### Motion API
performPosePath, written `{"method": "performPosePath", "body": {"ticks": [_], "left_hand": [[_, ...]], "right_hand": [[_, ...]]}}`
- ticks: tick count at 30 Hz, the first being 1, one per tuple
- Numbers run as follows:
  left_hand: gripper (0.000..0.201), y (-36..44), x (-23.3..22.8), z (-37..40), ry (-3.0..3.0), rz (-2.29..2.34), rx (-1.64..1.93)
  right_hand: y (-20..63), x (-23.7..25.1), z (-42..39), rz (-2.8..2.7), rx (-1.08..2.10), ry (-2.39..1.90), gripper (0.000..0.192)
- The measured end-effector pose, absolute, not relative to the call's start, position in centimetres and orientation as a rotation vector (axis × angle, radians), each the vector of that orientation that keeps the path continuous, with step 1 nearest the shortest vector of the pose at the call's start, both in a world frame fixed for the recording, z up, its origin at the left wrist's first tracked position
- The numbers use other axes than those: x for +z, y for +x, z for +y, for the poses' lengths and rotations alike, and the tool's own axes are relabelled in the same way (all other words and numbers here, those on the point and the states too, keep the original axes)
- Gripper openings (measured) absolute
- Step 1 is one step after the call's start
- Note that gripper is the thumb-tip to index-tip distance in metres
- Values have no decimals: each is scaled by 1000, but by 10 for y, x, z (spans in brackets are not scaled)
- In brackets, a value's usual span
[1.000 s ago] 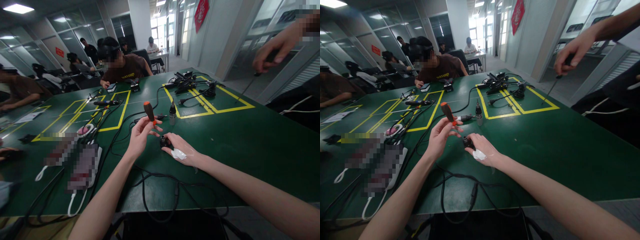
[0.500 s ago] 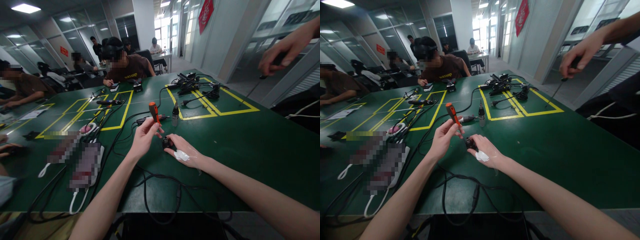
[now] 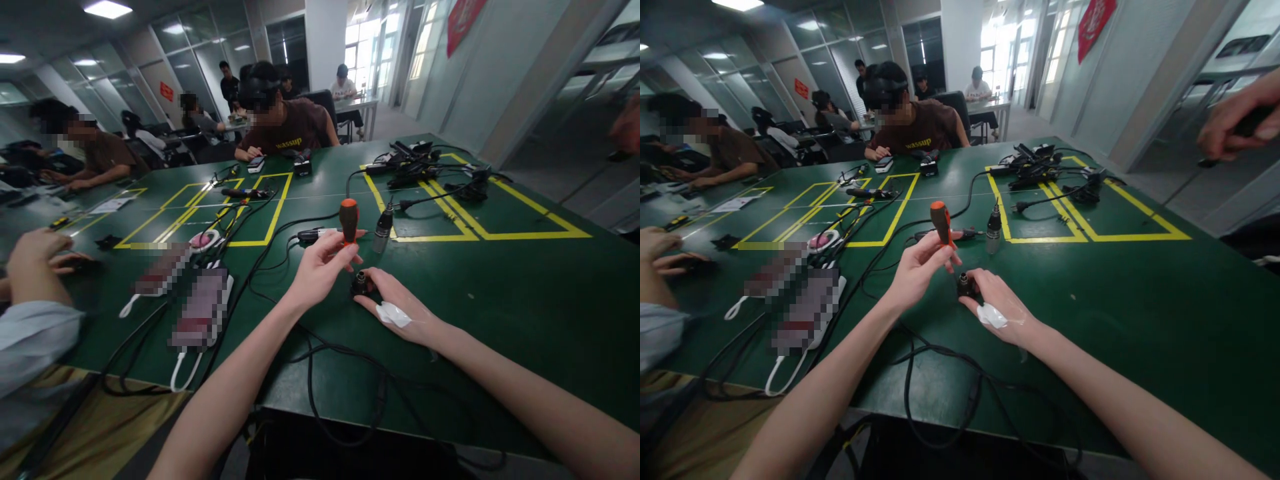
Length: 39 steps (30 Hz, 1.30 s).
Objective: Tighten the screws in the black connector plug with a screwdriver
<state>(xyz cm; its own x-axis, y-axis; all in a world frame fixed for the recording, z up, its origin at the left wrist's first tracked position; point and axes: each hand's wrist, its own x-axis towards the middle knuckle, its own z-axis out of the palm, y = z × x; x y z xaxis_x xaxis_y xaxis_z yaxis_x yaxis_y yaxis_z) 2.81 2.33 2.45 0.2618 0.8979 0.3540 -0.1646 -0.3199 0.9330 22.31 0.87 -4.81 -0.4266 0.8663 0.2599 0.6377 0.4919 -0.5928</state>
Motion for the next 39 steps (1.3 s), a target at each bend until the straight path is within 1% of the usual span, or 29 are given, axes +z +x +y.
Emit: {"method": "performPosePath", "body": {"ticks": [4,5,8,11,16,24,29,36,39], "left_hand": [[52,28,21,26,1413,683,1261],[52,28,21,26,1398,680,1262],[43,28,22,24,1399,693,1247],[43,27,26,23,1431,703,1249],[34,26,30,23,1485,722,1253],[43,27,27,23,1408,733,1314],[41,24,29,24,1432,743,1278],[34,24,29,23,1468,794,1281],[38,24,28,23,1442,792,1280]], "right_hand": [[224,-50,10,-2202,557,-1225,19],[224,-50,10,-2200,557,-1227,18],[223,-50,9,-2195,553,-1238,21],[222,-47,8,-2200,545,-1237,20],[220,-43,8,-2222,530,-1220,21],[217,-38,7,-2233,554,-1262,25],[218,-37,7,-2239,558,-1247,21],[219,-40,9,-2249,538,-1221,26],[222,-39,11,-2274,566,-1197,24]]}}
